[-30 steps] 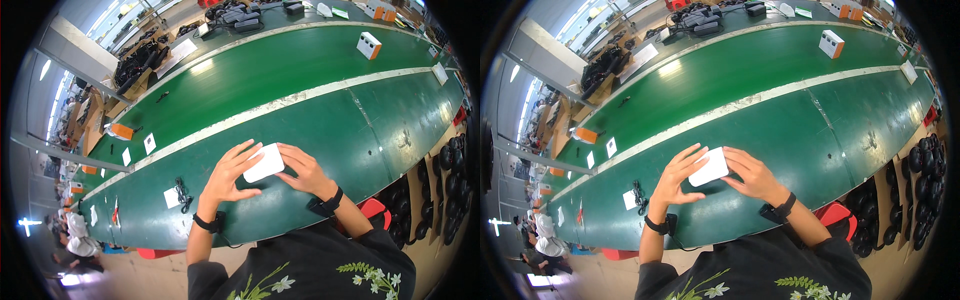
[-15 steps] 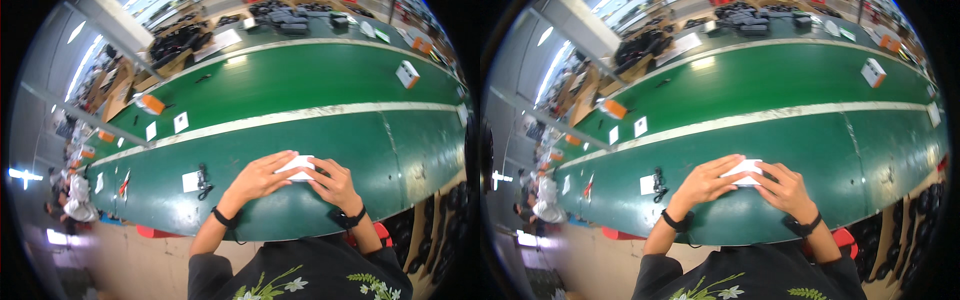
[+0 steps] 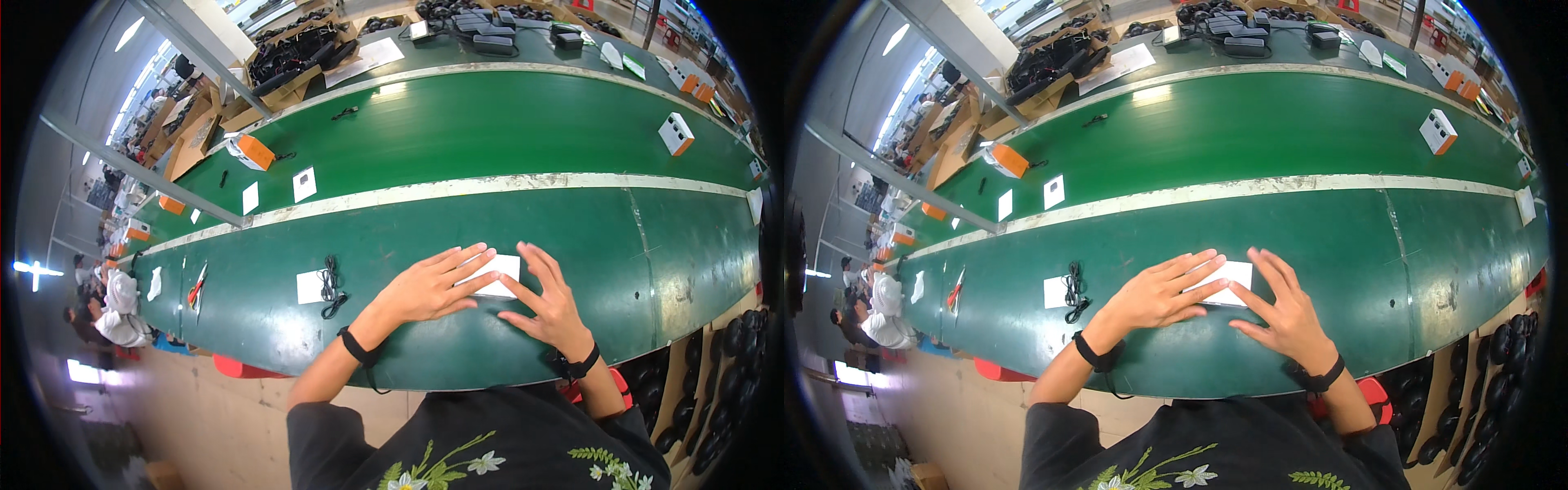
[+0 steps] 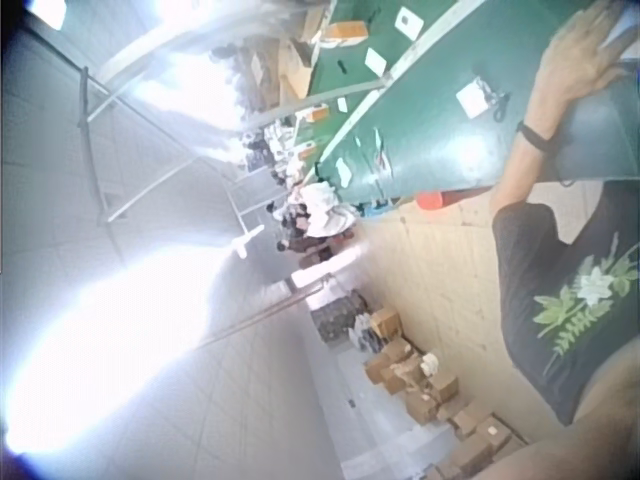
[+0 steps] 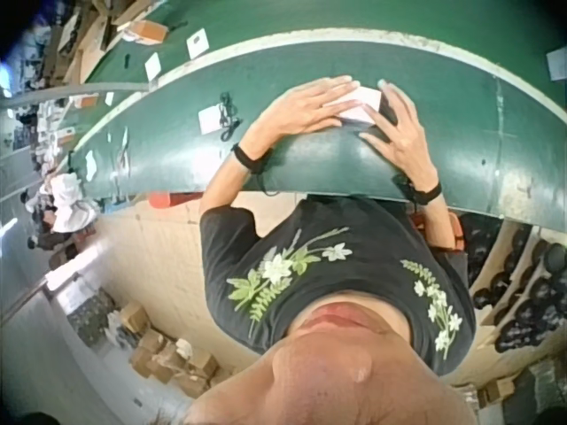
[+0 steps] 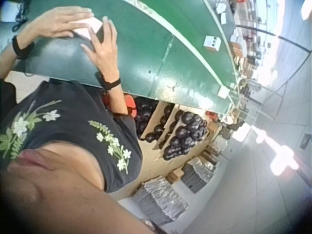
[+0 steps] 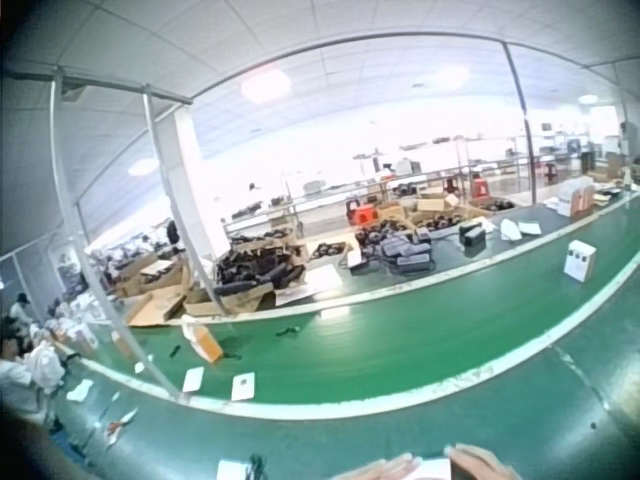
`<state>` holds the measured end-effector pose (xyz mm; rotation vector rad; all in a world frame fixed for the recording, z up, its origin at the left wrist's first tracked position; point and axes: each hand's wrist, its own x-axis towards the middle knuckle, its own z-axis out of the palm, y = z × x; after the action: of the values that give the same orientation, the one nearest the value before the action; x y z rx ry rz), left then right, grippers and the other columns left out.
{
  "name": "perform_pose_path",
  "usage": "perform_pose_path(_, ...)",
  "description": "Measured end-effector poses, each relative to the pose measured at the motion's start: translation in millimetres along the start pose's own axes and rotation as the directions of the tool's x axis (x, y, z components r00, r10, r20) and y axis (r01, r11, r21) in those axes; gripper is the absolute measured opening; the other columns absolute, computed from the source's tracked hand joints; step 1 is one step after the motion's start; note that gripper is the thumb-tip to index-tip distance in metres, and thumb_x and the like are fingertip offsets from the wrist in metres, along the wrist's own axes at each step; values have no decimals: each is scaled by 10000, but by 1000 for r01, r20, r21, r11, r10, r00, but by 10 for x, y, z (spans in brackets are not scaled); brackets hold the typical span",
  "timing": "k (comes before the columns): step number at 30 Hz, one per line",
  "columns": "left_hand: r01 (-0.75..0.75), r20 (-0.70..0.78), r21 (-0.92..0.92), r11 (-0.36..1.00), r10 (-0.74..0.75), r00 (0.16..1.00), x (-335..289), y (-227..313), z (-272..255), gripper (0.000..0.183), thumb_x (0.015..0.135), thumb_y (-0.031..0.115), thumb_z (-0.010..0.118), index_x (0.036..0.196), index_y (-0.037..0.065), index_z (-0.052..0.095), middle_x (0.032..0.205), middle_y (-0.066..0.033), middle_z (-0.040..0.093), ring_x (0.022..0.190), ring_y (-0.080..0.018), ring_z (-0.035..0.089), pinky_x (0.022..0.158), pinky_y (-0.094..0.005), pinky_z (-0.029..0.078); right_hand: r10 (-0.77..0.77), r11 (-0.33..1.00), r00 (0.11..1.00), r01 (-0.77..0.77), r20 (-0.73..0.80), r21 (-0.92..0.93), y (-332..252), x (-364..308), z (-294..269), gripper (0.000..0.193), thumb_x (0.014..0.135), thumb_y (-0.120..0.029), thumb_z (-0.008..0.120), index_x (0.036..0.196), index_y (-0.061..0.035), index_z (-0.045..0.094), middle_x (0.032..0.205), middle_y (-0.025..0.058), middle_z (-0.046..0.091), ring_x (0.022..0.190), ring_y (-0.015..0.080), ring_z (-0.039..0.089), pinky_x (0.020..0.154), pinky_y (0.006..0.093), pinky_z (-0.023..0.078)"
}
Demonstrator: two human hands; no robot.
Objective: Packaging small electronic components into cardboard boxes on a factory assembly line.
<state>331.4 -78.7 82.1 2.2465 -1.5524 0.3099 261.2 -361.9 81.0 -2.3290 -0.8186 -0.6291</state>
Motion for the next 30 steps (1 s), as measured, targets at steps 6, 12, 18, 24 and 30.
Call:
perform_pose_path(6, 48, 96, -182, 982, -31, 995, -111, -345, -4, 753, 1089, 435, 692, 1676, 13, 481, 1779, -219, 411, 1672, -394, 361, 1351, -535, 338, 126, 957, 990, -140, 71, 253, 339, -29, 372, 710, 818, -221, 986, 1482, -155, 743, 1507, 247, 619, 1201, 403, 735, 993, 433, 638)
perform_pose_path(12, 673, -613, -47, 738, -553, 564, -1082, -2708, -970, 1003, 915, 333, 906, 1696, -22, 388, 1716, -298, 429, 1619, -460, 376, 1340, -526, 307, 422, 906, 871, -398, -251, 142, 1528, 528, 174, 693, 879, 22, 871, 1541, -98, 703, 1277, 177, 673, 1117, 296, 728, 919, 378, 622)
perform_pose_path(18, 959, -731, -220, 180, -682, -40, -2625, -4283, -1561, 1559, 640, 325, 1094, 1748, -89, 78, 1772, -342, 276, 1667, -477, 245, 1375, -508, 256, 393, 863, 771, -497, -501, -88, 3502, 876, 59, 722, 923, -42, 873, 1601, -180, 667, 1129, 86, 600, 817, 192, 555, 798, 344, 545)
perform_pose_path(24, 848, -501, -486, 211, -862, -73, -2898, -4814, -1435, 1521, 674, 167, 1056, 1776, -39, 28, 1766, -293, 358, 1608, -394, 429, 1325, -461, 379, 485, 790, 754, -595, -442, -147, 3650, 860, -42, 833, 1001, -144, 808, 1749, -240, 454, 1592, 282, 559, 1389, 419, 631, 1148, 458, 512)
perform_pose_path(30, 878, -631, -424, 225, -769, -108, -2757, -4666, -1509, 1255, 625, 215, 1073, 1612, -103, 364, 1547, -287, 563, 1377, -376, 623, 1183, -454, 508, 323, 726, 737, -595, -594, -344, 2356, 1067, 93, 848, 1018, -148, 768, 1757, -55, 364, 1790, 270, 358, 1674, 499, 298, 1367, 555, 234)
